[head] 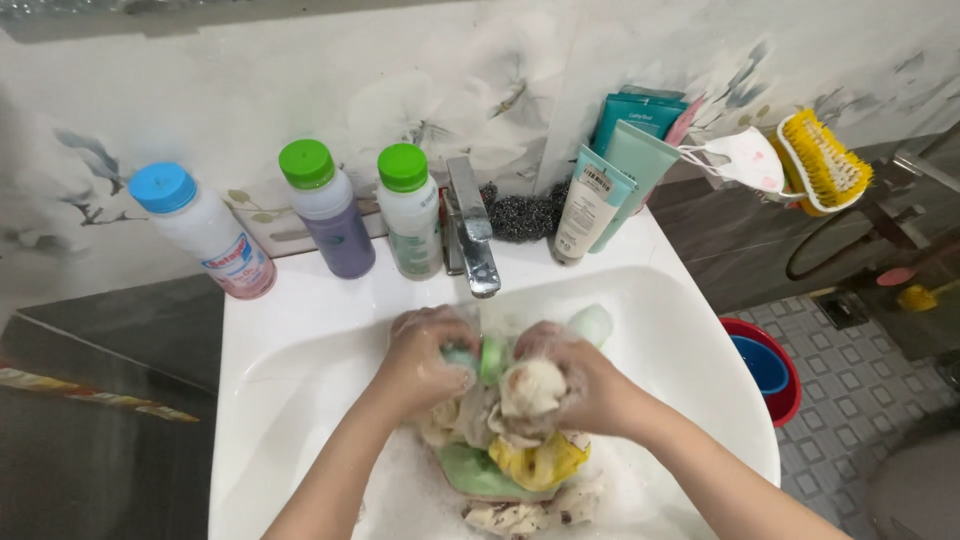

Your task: Hand washing a small pile of clothes in a bathroom sink using liquid detergent.

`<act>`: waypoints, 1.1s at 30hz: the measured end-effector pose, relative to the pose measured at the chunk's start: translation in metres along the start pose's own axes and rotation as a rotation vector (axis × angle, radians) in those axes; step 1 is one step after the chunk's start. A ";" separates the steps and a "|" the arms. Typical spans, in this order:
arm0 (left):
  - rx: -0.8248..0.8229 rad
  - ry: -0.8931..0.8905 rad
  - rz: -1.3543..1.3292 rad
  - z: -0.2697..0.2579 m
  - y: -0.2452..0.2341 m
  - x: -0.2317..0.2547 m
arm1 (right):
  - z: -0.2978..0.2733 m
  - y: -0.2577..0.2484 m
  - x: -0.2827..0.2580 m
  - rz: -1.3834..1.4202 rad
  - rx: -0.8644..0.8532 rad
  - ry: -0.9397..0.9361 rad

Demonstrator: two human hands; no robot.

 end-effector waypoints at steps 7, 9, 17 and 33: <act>-0.316 -0.323 0.239 -0.029 0.016 0.019 | -0.036 0.051 -0.019 -0.296 -0.401 0.047; -0.679 -0.590 0.317 -0.053 0.025 0.018 | -0.047 0.078 -0.011 -0.738 -0.517 -0.093; -0.133 -0.510 0.071 -0.065 0.063 -0.075 | -0.019 0.090 0.053 -0.830 -0.212 -0.048; 0.235 -0.061 0.056 -0.065 0.000 -0.008 | -0.039 0.064 0.064 -1.028 0.244 -0.534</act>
Point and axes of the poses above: each hand's wrist, its own z-axis towards the middle knuckle, its own y-axis out of the palm, x = y × z, the point moved 9 cm from there along z, towards the middle knuckle, and after that the axes turned 6 degrees about y, right-handed, at the moved point
